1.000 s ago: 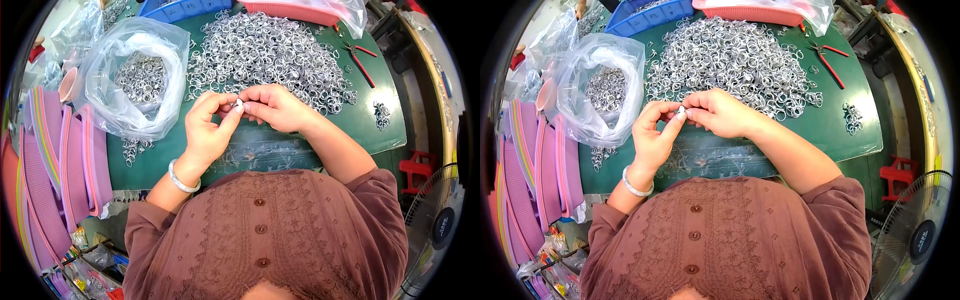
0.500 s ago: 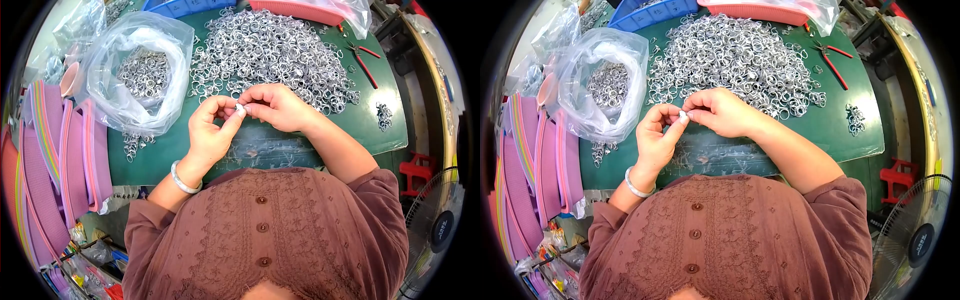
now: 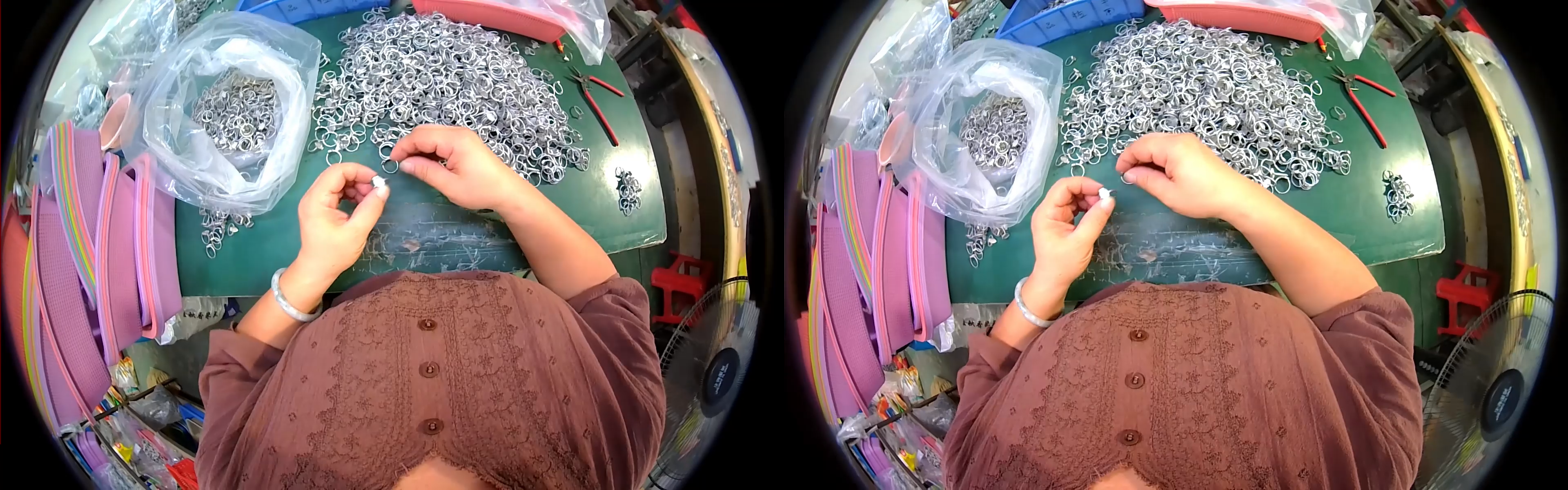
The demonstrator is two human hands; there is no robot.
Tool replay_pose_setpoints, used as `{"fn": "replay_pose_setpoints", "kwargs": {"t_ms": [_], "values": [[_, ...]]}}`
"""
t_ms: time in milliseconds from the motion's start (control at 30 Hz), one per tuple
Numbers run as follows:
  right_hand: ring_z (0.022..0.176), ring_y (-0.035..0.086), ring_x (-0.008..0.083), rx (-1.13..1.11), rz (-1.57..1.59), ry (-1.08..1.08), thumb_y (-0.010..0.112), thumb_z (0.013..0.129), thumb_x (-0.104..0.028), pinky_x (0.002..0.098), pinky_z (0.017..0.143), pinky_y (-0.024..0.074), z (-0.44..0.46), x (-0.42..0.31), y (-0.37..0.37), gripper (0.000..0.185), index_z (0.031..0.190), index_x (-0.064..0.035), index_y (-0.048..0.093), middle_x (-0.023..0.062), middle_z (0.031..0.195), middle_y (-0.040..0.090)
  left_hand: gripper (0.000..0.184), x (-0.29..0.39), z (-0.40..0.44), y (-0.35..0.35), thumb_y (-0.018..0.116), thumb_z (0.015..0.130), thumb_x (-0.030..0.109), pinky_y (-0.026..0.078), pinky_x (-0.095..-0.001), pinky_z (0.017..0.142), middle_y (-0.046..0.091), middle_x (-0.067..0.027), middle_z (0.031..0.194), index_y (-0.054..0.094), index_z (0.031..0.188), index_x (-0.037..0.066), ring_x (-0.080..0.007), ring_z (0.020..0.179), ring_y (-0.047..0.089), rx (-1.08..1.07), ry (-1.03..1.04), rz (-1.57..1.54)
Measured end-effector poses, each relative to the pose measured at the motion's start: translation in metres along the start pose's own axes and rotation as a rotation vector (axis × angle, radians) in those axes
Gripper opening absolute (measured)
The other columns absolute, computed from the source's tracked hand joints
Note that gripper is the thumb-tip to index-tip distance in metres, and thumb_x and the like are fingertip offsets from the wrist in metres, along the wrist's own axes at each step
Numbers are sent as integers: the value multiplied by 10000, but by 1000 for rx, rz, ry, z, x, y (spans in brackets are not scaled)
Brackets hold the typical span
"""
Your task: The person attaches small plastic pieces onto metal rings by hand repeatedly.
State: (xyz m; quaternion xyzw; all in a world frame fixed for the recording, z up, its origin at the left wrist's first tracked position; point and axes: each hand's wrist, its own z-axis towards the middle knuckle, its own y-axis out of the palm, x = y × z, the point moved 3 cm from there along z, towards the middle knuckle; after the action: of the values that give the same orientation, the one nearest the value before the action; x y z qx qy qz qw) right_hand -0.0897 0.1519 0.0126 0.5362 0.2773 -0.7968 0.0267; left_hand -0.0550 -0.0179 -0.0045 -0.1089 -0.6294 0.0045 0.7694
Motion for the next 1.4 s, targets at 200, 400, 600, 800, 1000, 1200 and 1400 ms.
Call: {"fn": "replay_pose_setpoints", "kwargs": {"t_ms": [200, 400, 600, 800, 1000, 1200, 1400], "values": [[749, 552, 222, 102, -274, -115, 570, 755, -68, 312, 668, 443, 3, 1, -7, 100, 843, -35, 604, 70, 783, 569, 128, 1, -31, -64, 604, 741, -17, 405, -180, 615, 544, 2, 775, 547, 853, 2, -50, 648, 483, 135, 35, 382], [834, 480, 221, 59, -618, -228, 611, 714, -147, 343, 753, 363, 6, 0, 6, 73, 759, -90, 621, 39, 795, 516, 119, -5, -60, -141, 604, 716, 37, 421, -270, 533, 502, -60, 724, 546, 820, 32, -164, 603, 499, 437, -15, 991], [855, 455, 218, 10, -875, -293, 577, 661, -140, 347, 762, 356, 13, 5, 27, 68, 683, -89, 617, 46, 812, 490, 197, -21, -59, -165, 624, 702, 69, 425, -336, 570, 499, -79, 736, 549, 880, 32, -226, 634, 509, 430, -56, 1192], [876, 451, 216, 17, -833, -308, 581, 648, -134, 348, 784, 345, 14, 4, 26, 66, 679, -89, 616, 45, 862, 496, 174, 3, -48, -135, 631, 709, 72, 431, -307, 572, 512, -84, 760, 562, 862, 26, -216, 650, 518, 422, 77, 1093], [838, 480, 233, 60, -739, -378, 559, 687, -90, 350, 753, 377, 16, -1, 23, 60, 743, -72, 570, 59, 840, 527, 112, 8, -37, -103, 629, 725, 55, 432, -252, 552, 541, -78, 739, 584, 819, 14, -166, 622, 536, 255, 113, 774], [690, 587, 257, 138, -266, -156, 577, 747, -51, 346, 607, 464, 11, -5, 9, 113, 845, -33, 526, 82, 724, 585, 53, 17, -4, -48, 608, 739, 33, 383, -202, 542, 524, -28, 693, 587, 773, -3, -79, 582, 471, 28, 84, 415], [762, 615, 211, 253, -116, -111, 616, 727, -33, 291, 654, 485, 4, -6, -2, 388, 1092, -58, 488, 83, 807, 621, 60, 22, 31, -6, 602, 755, 43, 375, -200, 558, 508, 0, 710, 581, 794, 3, -63, 611, 458, -116, 50, 160]]}}
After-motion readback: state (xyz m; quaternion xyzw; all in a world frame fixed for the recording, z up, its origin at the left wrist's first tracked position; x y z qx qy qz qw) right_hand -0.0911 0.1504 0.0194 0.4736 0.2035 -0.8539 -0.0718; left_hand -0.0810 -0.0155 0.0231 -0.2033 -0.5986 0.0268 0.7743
